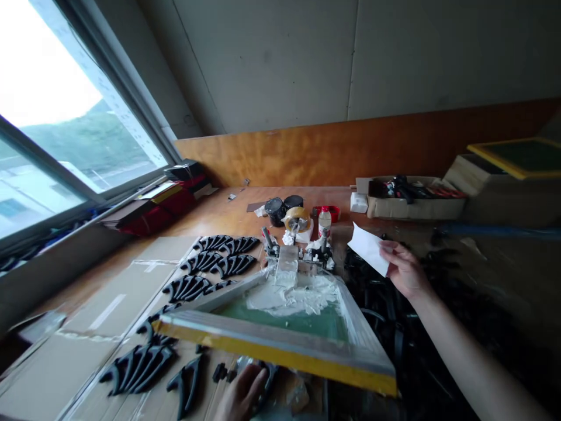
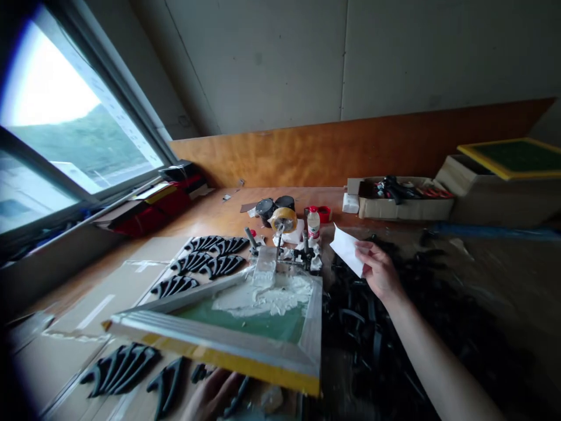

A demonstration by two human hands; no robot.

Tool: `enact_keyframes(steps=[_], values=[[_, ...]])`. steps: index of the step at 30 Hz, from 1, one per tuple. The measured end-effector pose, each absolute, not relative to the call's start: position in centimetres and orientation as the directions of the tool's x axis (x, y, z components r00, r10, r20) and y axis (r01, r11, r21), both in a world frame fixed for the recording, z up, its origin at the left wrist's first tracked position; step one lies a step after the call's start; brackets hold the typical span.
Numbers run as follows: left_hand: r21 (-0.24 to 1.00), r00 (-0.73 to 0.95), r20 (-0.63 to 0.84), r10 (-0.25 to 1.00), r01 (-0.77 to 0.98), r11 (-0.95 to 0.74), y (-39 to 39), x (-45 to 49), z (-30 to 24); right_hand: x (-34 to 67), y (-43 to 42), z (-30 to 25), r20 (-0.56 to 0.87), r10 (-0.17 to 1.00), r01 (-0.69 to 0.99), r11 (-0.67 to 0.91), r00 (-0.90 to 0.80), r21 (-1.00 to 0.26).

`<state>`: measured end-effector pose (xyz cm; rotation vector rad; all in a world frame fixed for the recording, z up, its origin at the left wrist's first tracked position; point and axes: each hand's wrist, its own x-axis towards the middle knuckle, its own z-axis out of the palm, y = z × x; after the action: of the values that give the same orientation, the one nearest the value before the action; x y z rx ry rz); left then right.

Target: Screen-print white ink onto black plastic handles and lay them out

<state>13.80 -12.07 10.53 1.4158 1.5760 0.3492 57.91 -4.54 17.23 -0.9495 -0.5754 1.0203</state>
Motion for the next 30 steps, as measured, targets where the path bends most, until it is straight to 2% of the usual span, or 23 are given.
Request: enact_keyframes(steps=[2,4,6,9,12,15,17,21,23,25,27,29,30], values=[[0.850,0.362,-0.381,0.850,0.500,0.168,-12.0,16.3,10.7,56.8,-9.5,17.4,-0.092,0.893,-0.466,0.140,0.441,-0.874],[0.892,0.489,-0.367,0.791,0.427,0.150,-12.2,18.9,11.5,55.0,-13.9,17.3,-0.169,0.881,-0.485,0.076,0.441,-0.871],[0.912,0.572,-0.389,0.722,0.350,0.214,-12.6,21.4,12.6,52.8,-17.3,17.0,-0.234,0.875,-0.502,0.012,0.423,-0.865],[0.869,0.666,-0.466,0.583,0.221,0.442,-14.0,24.4,13.5,48.6,-20.5,16.3,-0.282,0.877,-0.499,-0.057,0.389,-0.864],[0.754,0.710,-0.479,0.516,0.032,0.656,-15.7,26.1,13.1,44.3,-21.8,15.3,-0.325,0.865,-0.488,-0.110,0.382,-0.866],[0.647,0.634,-0.496,0.593,-0.186,0.740,-16.8,26.3,12.1,41.0,-22.3,14.1,-0.365,0.854,-0.473,-0.165,0.370,-0.866],[0.631,0.550,-0.521,0.653,-0.266,0.728,-16.8,25.6,11.6,39.7,-22.3,13.3,-0.359,0.854,-0.411,-0.193,0.378,-0.891],[0.713,0.479,-0.510,0.714,-0.228,0.662,-15.1,23.1,11.2,38.4,-21.3,12.1,-0.214,0.836,-0.117,-0.180,0.505,-0.977],[0.771,0.509,-0.457,0.729,-0.181,0.610,-13.8,21.5,11.1,37.6,-20.2,12.0,-0.182,0.855,-0.060,-0.175,0.487,-0.983],[0.832,0.564,-0.384,0.731,-0.132,0.539,-12.3,19.7,11.1,36.0,-18.8,12.2,-0.267,0.892,-0.137,-0.233,0.365,-0.963],[0.892,0.627,-0.318,0.712,-0.057,0.449,-10.7,17.7,11.1,33.9,-17.2,12.5,-0.400,0.891,-0.210,-0.358,0.216,-0.910],[0.935,0.696,-0.276,0.662,0.037,0.352,-8.9,15.5,11.3,31.5,-15.7,12.7,-0.477,0.869,-0.195,-0.449,0.132,-0.872],[0.949,0.727,-0.266,0.633,0.081,0.306,-7.9,14.4,11.4,30.3,-15.0,12.7,-0.476,0.867,-0.164,-0.453,0.145,-0.876]])
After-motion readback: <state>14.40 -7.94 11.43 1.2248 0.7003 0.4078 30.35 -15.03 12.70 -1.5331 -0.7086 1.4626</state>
